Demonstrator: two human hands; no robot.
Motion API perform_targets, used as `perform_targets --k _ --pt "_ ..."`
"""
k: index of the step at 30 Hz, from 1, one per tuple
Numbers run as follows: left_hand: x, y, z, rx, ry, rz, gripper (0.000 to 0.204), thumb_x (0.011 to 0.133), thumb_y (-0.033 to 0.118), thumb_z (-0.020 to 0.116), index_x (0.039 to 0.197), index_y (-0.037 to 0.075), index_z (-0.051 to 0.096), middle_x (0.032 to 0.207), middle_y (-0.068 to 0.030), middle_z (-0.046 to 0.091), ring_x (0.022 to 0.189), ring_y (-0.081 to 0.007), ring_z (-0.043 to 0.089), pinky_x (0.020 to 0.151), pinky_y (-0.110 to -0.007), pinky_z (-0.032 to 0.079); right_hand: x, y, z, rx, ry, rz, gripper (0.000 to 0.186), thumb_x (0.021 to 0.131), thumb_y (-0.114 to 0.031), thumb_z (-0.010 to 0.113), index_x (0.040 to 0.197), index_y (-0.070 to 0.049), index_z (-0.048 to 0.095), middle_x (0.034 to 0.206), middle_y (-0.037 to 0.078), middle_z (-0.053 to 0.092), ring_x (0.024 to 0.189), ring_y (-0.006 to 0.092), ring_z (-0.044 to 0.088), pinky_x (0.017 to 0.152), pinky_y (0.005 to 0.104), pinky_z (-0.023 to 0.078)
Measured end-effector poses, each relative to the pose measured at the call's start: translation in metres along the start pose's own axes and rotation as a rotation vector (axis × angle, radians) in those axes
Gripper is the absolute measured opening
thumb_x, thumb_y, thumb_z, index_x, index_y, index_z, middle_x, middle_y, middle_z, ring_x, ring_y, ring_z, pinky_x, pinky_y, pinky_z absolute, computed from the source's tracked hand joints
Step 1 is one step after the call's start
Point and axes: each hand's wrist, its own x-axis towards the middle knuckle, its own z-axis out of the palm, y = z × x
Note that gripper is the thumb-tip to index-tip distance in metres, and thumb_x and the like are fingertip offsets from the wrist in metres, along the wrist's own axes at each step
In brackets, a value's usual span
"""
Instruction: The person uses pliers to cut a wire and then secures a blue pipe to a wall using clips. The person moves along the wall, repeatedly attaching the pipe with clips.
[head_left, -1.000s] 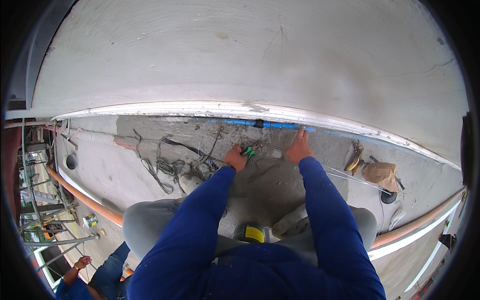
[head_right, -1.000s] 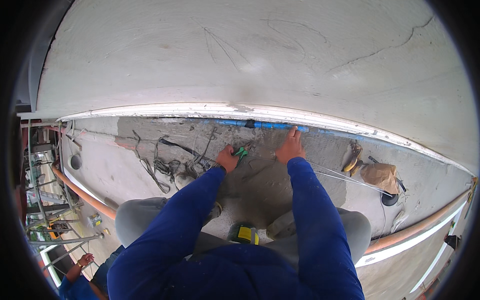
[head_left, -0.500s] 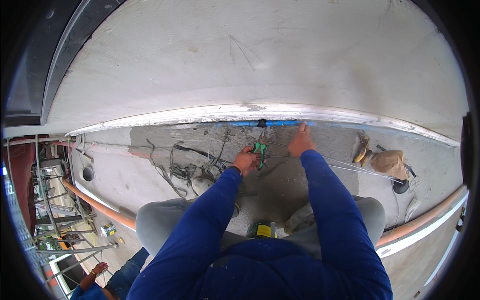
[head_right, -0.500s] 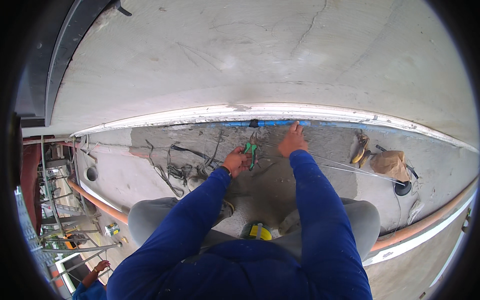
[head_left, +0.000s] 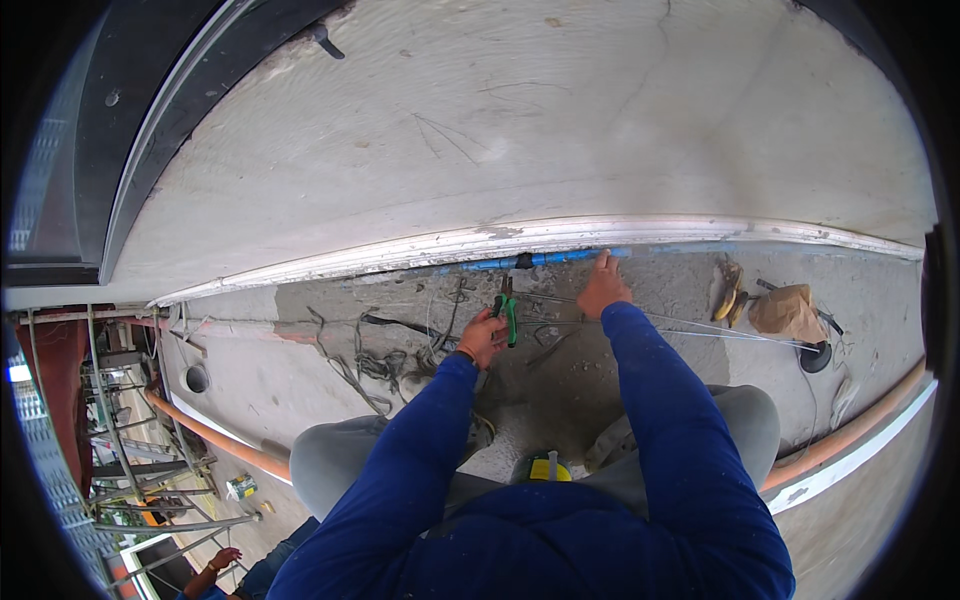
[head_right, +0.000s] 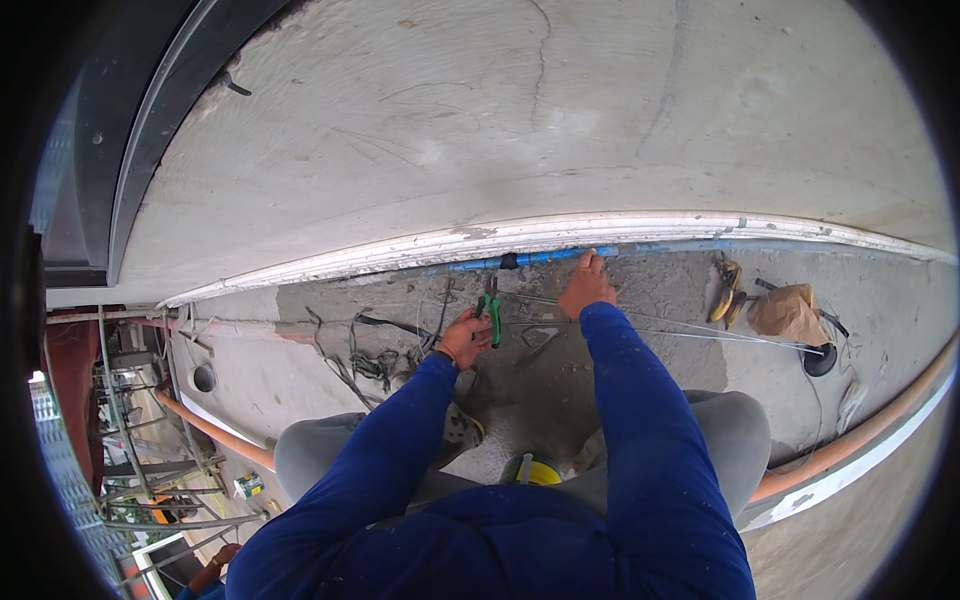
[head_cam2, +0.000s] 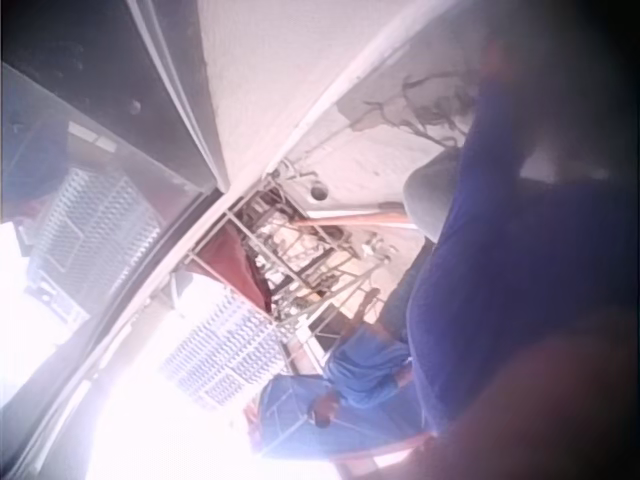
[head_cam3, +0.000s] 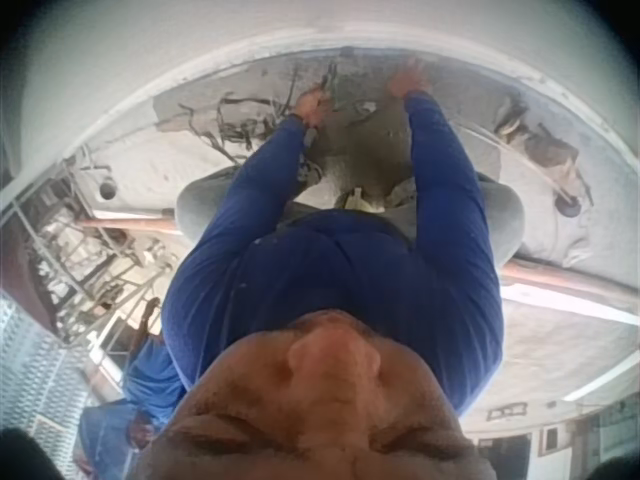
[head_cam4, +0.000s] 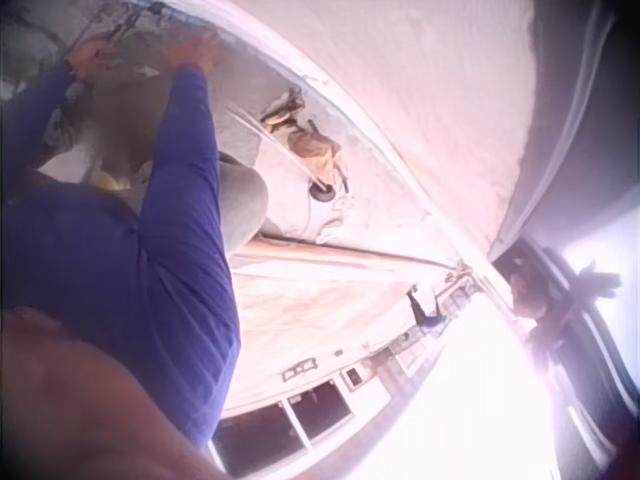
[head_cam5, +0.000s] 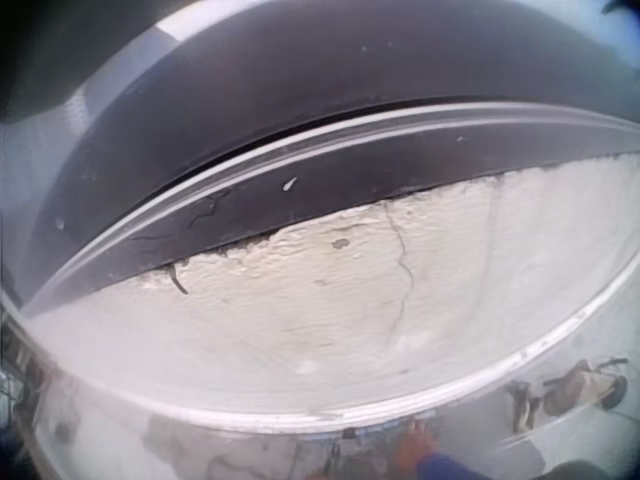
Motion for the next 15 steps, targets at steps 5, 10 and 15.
perform_targets --k 5,10,15 --pt "0.006 0.003 -0.024 0.130 0.040 0.002 0.034 0.091 0.020 0.069 0.123 0.019 0.057 0.112 -0.0003 0.063 0.105 -0.0206 0.061 0.083 -0.042 0.045 0.000 -0.004 0.002 -0.003 0.012 -0.006 0.099 0.086 -0.018 0.069 0.163 0.006 0.012 0.167 0.027 0.024 0.142 0.0445 0.050 0.112 0.0498 0.050" --pt "0.008 0.014 -0.017 0.288 0.086 0.017 0.039 0.089 0.020 0.069 0.126 0.018 0.056 0.112 -0.0008 0.062 0.104 -0.0203 0.061 0.078 -0.042 0.046 0.001 0.001 0.001 0.003 0.002 0.001 0.100 0.086 -0.018 0.070 0.163 0.008 0.012 0.166 0.027 0.025 0.141 0.0445 0.051 0.111 0.0495 0.051" --pt "0.008 0.025 -0.016 0.353 0.131 0.048 0.038 0.087 0.019 0.069 0.123 0.017 0.057 0.109 -0.0009 0.062 0.102 -0.0193 0.061 0.075 -0.042 0.047 0.001 0.000 0.000 0.013 -0.004 -0.011 0.100 0.086 -0.018 0.071 0.163 0.008 0.011 0.165 0.027 0.025 0.143 0.0444 0.049 0.112 0.0491 0.050"
